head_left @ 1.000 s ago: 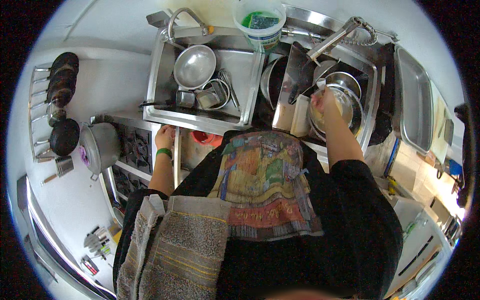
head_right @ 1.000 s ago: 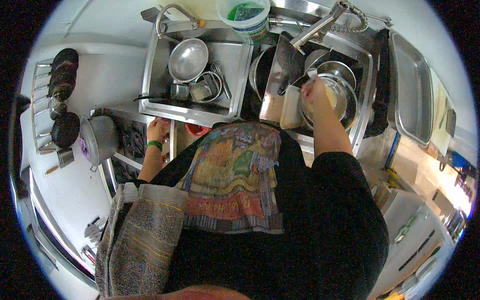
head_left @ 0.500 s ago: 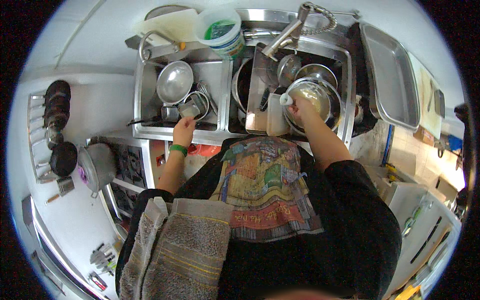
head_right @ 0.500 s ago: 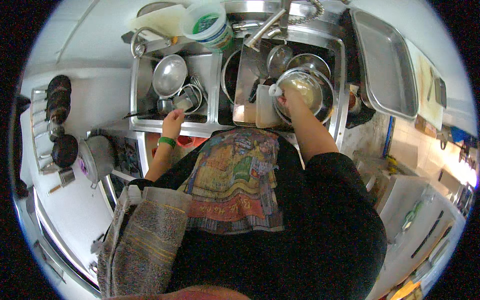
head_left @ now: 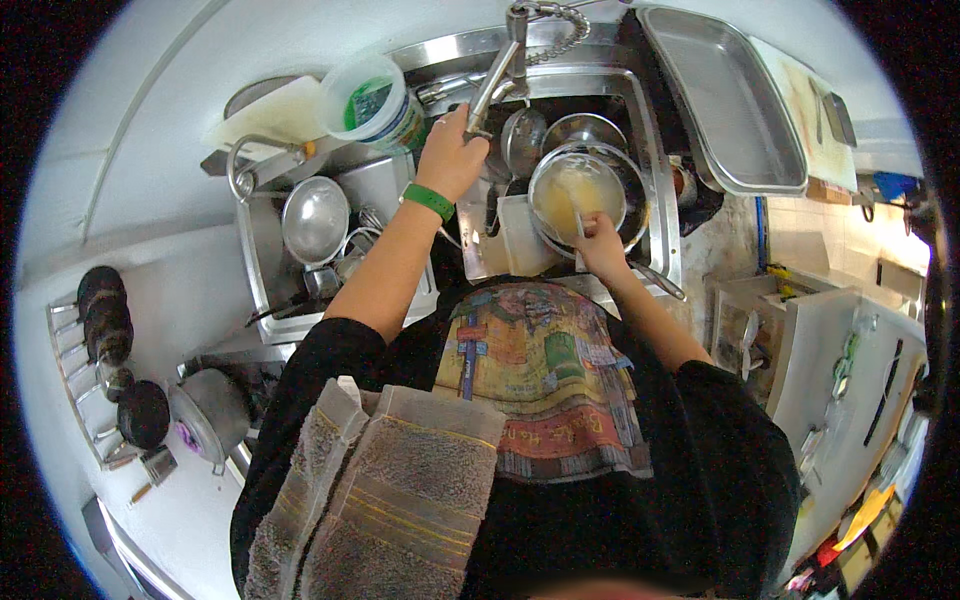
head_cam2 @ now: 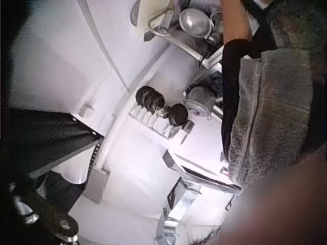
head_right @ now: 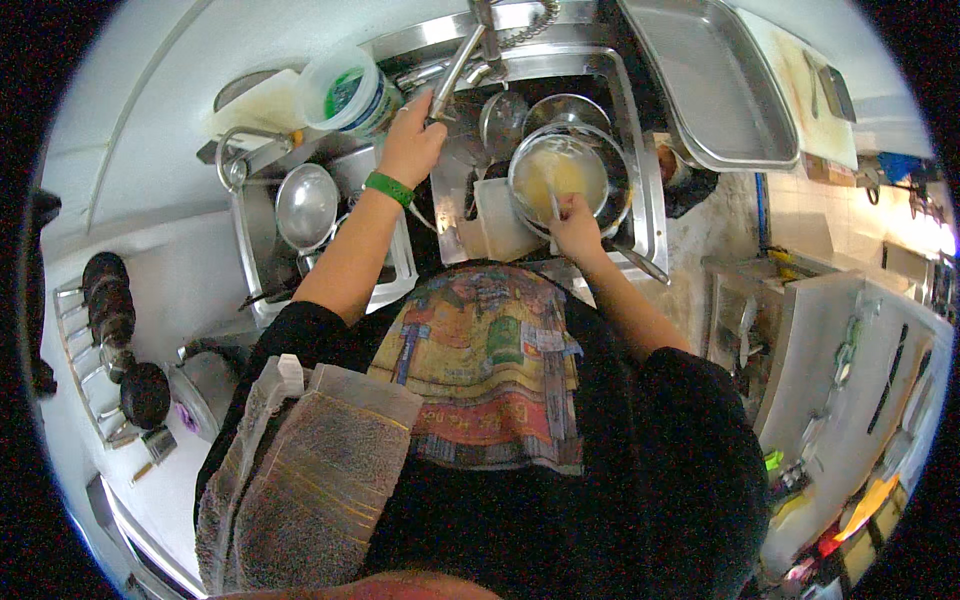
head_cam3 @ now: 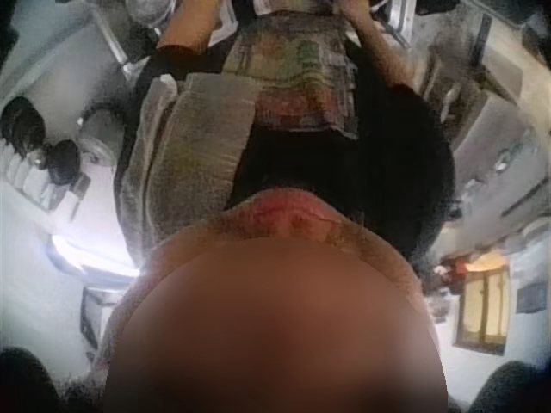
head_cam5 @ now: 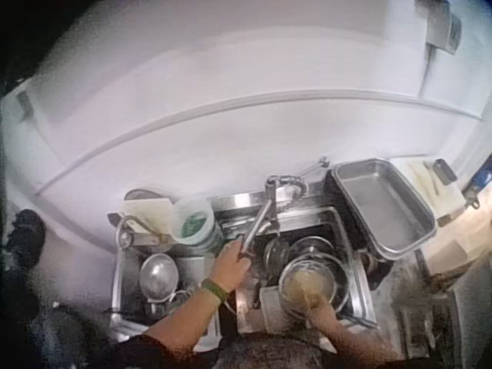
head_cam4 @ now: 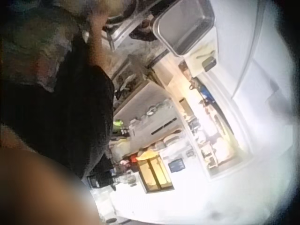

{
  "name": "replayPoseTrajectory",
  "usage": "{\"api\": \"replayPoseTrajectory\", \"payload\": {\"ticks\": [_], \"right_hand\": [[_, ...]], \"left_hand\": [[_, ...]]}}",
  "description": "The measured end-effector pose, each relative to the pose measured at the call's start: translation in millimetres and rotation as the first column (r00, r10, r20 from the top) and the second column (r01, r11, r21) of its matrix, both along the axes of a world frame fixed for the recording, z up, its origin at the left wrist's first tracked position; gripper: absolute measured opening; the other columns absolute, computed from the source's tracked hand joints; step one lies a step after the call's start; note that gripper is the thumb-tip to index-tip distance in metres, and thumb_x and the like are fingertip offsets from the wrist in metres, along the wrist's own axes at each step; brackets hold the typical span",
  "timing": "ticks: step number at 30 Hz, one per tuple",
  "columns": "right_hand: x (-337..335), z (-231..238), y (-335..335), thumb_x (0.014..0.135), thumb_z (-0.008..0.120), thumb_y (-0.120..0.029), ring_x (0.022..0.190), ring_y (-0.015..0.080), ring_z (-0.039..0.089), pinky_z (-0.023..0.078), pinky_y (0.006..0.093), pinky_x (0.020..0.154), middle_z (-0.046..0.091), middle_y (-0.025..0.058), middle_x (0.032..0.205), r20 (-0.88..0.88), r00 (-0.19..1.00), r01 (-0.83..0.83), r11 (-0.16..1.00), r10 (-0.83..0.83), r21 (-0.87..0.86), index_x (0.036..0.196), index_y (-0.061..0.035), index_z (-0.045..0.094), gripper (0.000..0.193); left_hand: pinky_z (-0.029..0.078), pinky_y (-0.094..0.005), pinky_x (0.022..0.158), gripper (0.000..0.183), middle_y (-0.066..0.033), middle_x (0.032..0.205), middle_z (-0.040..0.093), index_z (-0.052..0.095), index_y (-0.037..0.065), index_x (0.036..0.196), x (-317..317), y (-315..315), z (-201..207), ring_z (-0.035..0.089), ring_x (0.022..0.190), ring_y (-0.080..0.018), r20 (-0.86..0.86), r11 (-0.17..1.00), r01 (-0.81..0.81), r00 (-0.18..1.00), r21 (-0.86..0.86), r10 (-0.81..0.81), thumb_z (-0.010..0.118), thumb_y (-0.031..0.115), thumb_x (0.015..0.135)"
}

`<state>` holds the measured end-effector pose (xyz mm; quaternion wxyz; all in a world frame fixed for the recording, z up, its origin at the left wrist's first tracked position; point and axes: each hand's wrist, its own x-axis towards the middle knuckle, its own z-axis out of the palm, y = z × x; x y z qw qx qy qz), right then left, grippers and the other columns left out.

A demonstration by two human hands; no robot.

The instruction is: The person washes several metal kitchen items in a double-basin stainless steel sink. They scrub and rinse a small metal cup, a rectangular metal container, a whisk, and a large metal bowl under running water, then place the cleaned items into the left sink basin.

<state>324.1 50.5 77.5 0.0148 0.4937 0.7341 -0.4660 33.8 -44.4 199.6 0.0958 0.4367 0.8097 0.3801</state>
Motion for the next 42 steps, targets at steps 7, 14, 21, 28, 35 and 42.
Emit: {"api": "replayPoseTrajectory", "payload": {"ticks": [7,14,21,28,35,42], "right_hand": [[-53.7,8.3,24.3,0.083,0.069,-0.017,0.081,0.0236,0.068,0.053,0.0348,0.075,0.070,0.0145,0.094,-0.156,0.981,-0.105,0.993,0.113,0.060,0.125,-0.0060,0.059,0.045],[-101.9,9.5,34.6,0.086,0.066,-0.009,0.077,0.0155,0.065,0.051,0.0299,0.071,0.069,0.0073,0.088,-0.364,0.928,-0.035,0.955,-0.079,-0.295,0.123,-0.0022,0.061,0.038],[-134.5,2.7,21.7,0.089,0.059,-0.002,0.081,0.0182,0.066,0.053,0.0299,0.071,0.067,0.0092,0.090,-0.467,0.844,-0.078,0.803,-0.262,-0.591,0.112,0.0012,0.060,0.024],[-102.2,21.7,10.4,0.090,0.058,-0.008,0.081,0.0317,0.068,0.054,0.0394,0.072,0.068,0.0156,0.092,-0.272,0.961,-0.072,0.902,-0.052,-0.425,0.111,-0.0008,0.055,0.023],[-90.7,48.8,-1.1,0.088,0.052,-0.008,0.094,0.0412,0.066,0.052,0.0472,0.080,0.067,0.0225,0.102,0.092,0.962,-0.273,0.935,0.258,0.227,0.118,-0.0030,0.052,0.030],[-92.9,51.1,-11.3,0.091,0.050,-0.013,0.090,0.0339,0.069,0.050,0.0494,0.081,0.066,0.0173,0.103,0.389,0.858,-0.496,0.735,0.335,0.462,0.126,-0.0078,0.052,0.036]], "left_hand": [[0.048,-0.0389,0.089,0.052,-0.0261,0.102,0.066,0.055,-0.008,0.126,23.7,14.7,-1.9,0.063,0.100,-0.0365,0.230,0.971,0.224,0.953,-0.088,-0.199,0.052,0.019,0.082],[0.047,-0.0304,0.082,0.038,-0.0068,0.105,0.069,0.063,0.001,0.122,12.5,20.5,-74.7,0.061,0.089,-0.0168,0.895,0.945,-0.302,0.375,-0.127,0.241,0.055,0.018,0.089],[0.050,-0.0395,0.060,0.019,-0.0071,0.089,0.063,0.064,0.007,0.094,45.1,56.2,-122.6,0.061,0.077,-0.0182,0.967,0.966,-0.137,0.103,-0.219,0.233,0.057,0.025,0.095],[0.051,-0.0485,0.055,0.013,-0.0060,0.062,0.048,0.053,0.004,0.083,37.6,89.1,-156.2,0.053,0.060,-0.0284,0.893,0.881,-0.237,-0.301,-0.410,0.335,0.059,0.010,0.093],[0.041,-0.0342,0.047,0.025,-0.0029,0.063,0.052,0.056,0.011,0.074,47.1,112.1,-187.2,0.050,0.053,-0.0187,0.909,0.855,-0.318,-0.230,-0.408,0.348,0.080,0.015,0.082],[0.039,-0.0301,0.044,0.009,-0.0044,0.066,0.059,0.063,0.009,0.077,53.5,121.5,-176.8,0.052,0.053,-0.0172,0.934,0.774,-0.536,-0.089,-0.338,0.346,0.071,0.008,0.080]]}}
